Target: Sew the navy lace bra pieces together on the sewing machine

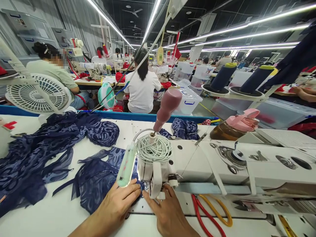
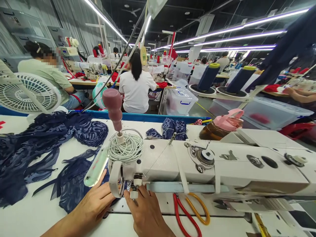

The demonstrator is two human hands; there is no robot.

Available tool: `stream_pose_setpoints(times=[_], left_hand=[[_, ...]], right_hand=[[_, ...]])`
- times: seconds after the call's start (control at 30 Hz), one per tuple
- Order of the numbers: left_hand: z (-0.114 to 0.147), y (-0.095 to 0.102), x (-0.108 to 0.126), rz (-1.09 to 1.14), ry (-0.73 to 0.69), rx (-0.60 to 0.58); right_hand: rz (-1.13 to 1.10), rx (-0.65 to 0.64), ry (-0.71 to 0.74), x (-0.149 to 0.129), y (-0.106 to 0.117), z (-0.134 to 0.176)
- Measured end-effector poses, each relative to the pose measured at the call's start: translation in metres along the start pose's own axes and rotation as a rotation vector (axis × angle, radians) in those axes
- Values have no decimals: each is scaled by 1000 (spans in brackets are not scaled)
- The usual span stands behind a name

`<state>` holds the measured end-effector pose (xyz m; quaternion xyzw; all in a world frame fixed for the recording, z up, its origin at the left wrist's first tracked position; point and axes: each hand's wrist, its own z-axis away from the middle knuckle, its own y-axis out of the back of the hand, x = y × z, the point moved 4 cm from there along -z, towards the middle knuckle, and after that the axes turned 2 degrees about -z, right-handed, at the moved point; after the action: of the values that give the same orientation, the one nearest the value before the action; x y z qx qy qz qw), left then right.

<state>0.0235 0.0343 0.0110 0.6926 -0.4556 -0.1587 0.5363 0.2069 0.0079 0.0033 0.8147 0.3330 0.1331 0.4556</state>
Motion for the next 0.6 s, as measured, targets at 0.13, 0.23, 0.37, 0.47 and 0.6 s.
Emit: stream_pose_setpoints(times=[0.13,0.23,0.37,0.47,0.6], left_hand=[[-9,9,-8,50,-39,39],[-21,22,-8,80,-73,61],[-26,28,-5,86,-47,47],[-20,24,-5,49,-26,-7],[-16,25,-10,51,-1,-3]], right_hand=[[23,-13,-15,2,-1,-2],[60,-80,-33,2,1,-6],[3,-70,-59,1,7,-8],[-52,-7,-75,3,11,-6],[-90,39,-53,4,13,-6]])
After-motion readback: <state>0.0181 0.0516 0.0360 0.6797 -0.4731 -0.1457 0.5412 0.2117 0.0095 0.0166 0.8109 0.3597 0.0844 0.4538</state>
